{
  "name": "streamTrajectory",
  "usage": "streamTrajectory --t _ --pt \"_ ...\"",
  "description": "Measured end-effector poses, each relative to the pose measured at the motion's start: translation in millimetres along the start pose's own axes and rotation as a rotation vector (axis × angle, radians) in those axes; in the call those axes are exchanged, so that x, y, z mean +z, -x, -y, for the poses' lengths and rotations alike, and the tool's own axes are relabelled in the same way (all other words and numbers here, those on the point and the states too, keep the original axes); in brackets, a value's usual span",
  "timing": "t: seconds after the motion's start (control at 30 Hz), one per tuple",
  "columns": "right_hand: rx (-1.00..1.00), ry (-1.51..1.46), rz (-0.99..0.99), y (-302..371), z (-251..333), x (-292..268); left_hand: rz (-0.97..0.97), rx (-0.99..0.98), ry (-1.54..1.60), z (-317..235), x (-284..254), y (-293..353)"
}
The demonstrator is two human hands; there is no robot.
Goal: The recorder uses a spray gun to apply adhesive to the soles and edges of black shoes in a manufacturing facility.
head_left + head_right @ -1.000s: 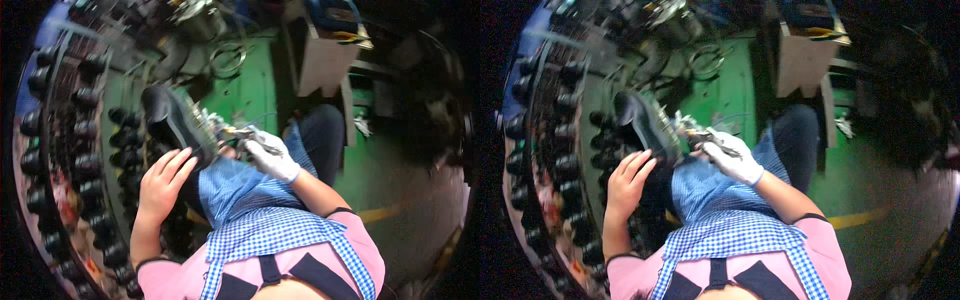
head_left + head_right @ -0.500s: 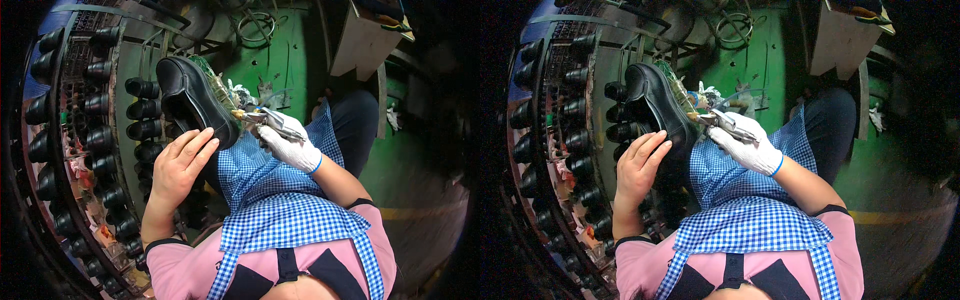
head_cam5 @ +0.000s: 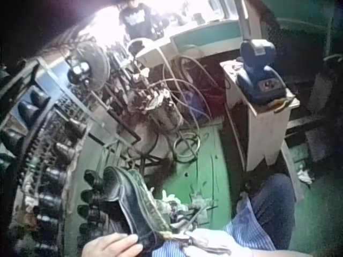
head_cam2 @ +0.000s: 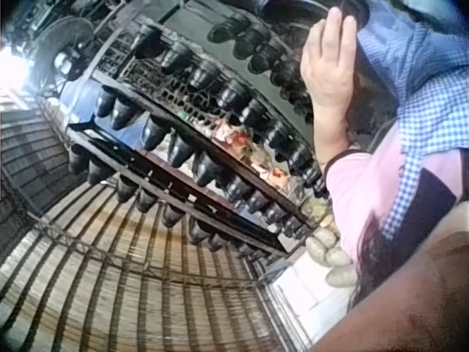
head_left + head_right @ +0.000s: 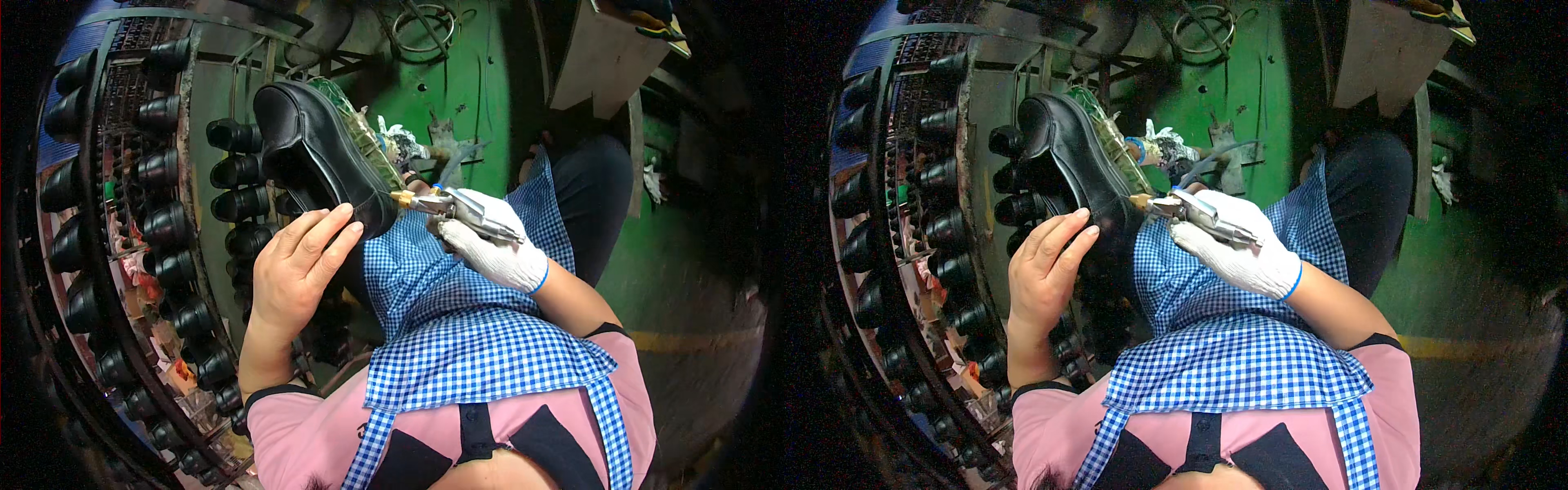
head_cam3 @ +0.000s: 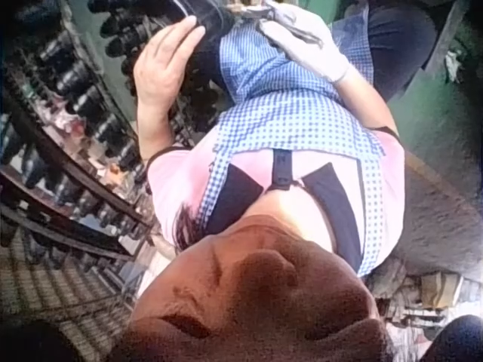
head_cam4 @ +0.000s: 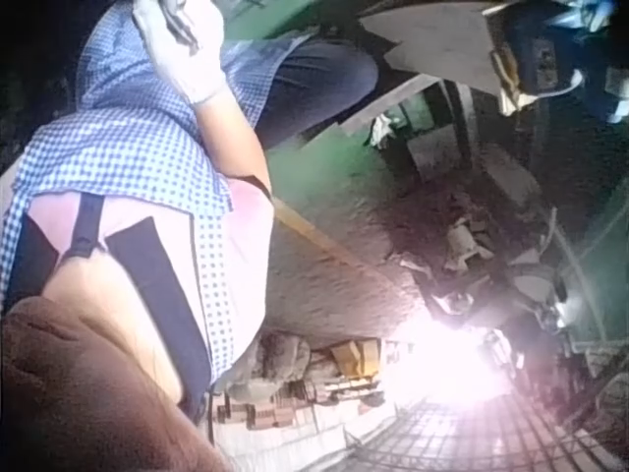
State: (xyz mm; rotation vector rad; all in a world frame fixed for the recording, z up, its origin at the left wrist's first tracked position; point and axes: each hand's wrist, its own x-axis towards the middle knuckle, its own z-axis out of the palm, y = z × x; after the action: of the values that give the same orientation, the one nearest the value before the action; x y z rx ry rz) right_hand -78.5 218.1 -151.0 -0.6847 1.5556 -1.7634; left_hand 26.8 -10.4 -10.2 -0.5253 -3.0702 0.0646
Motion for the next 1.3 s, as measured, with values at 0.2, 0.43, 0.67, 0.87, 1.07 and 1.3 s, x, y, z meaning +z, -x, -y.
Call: streamTrajectory --t 0.2,0.43,0.67,0.87,1.07,1.3 --pt "-0.016 0.026 -0.014 0.4 1.8 3.0 0.003 0.001 -0.016 -0.6 0.8 -2.2" --pt "-0.159 0.186 -0.101 5.3 -6.0 9.0 0.009 -0.004 -0.026 -2.4 -0.1 -5.9" --pt "-0.179 0.231 -0.136 11.7 -11.6 7.9 0.031 -0.013 -0.045 -3.6 -4.0 -17.0" --pt "-0.213 0.174 -0.221 13.9 -2.7 3.9 0.081 -0.042 0.002 -4.5 -11.2 -33.3" --pt "-0.170 0.205 -0.224 18.3 -0.9 -5.8 0.058 -0.008 0.042 0.9 -12.4 -54.4" --pt "-0.096 0.134 -0.282 8.5 5.6 -11.4 0.021 -0.031 0.063 10.6 -5.4 -80.8"
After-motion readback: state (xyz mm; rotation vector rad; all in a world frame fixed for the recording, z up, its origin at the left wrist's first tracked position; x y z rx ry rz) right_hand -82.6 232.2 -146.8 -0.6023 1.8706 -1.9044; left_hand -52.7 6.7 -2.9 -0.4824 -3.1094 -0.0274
